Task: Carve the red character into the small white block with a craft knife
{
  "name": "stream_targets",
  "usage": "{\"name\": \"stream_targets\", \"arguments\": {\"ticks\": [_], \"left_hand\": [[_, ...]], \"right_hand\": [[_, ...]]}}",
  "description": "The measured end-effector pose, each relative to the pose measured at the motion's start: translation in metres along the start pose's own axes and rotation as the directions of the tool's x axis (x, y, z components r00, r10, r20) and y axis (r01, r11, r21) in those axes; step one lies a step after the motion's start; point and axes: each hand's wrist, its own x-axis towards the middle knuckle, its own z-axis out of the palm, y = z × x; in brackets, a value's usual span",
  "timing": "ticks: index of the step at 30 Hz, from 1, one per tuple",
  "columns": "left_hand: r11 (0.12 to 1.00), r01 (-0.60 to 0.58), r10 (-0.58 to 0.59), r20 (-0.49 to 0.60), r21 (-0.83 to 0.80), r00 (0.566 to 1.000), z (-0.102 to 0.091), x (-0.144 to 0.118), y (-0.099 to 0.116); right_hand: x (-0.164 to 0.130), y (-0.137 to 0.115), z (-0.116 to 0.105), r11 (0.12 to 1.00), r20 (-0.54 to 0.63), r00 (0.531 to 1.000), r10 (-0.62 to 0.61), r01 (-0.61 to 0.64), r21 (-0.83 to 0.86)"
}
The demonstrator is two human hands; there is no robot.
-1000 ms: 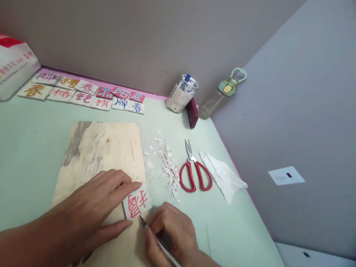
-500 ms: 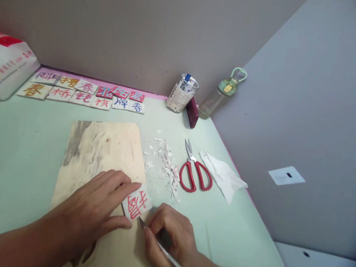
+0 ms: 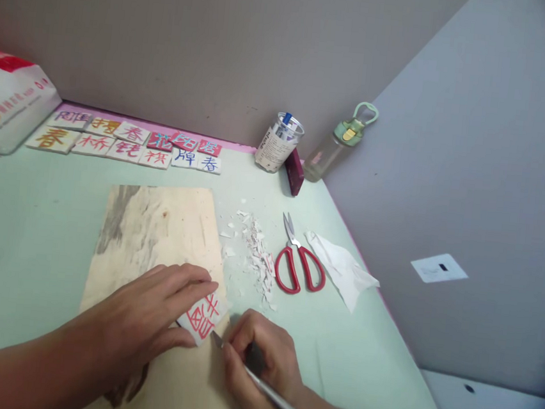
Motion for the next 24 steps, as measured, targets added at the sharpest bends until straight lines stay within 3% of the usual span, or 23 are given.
{"name": "stream_targets", "arguments": {"ticks": [5, 12, 24], "left_hand": [[0.999, -0.034, 0.034, 0.001, 0.008, 0.999, -0.005, 0.000, 0.003], [0.999, 0.038, -0.039, -0.029, -0.008, 0.999, -0.001, 0.001, 0.009], [1.000, 0.016, -0.016, -0.039, 0.010, 0.999, 0.000, 0.000, 0.012]], "right_hand": [[-0.003, 0.002, 0.002, 1.000, -0.019, 1.000, 0.010, -0.010, 0.007], [-0.004, 0.002, 0.003, 1.000, -0.014, 1.000, -0.002, 0.002, 0.013], [-0.004, 0.001, 0.002, 0.999, 0.008, 1.000, -0.004, 0.003, 0.039]]}}
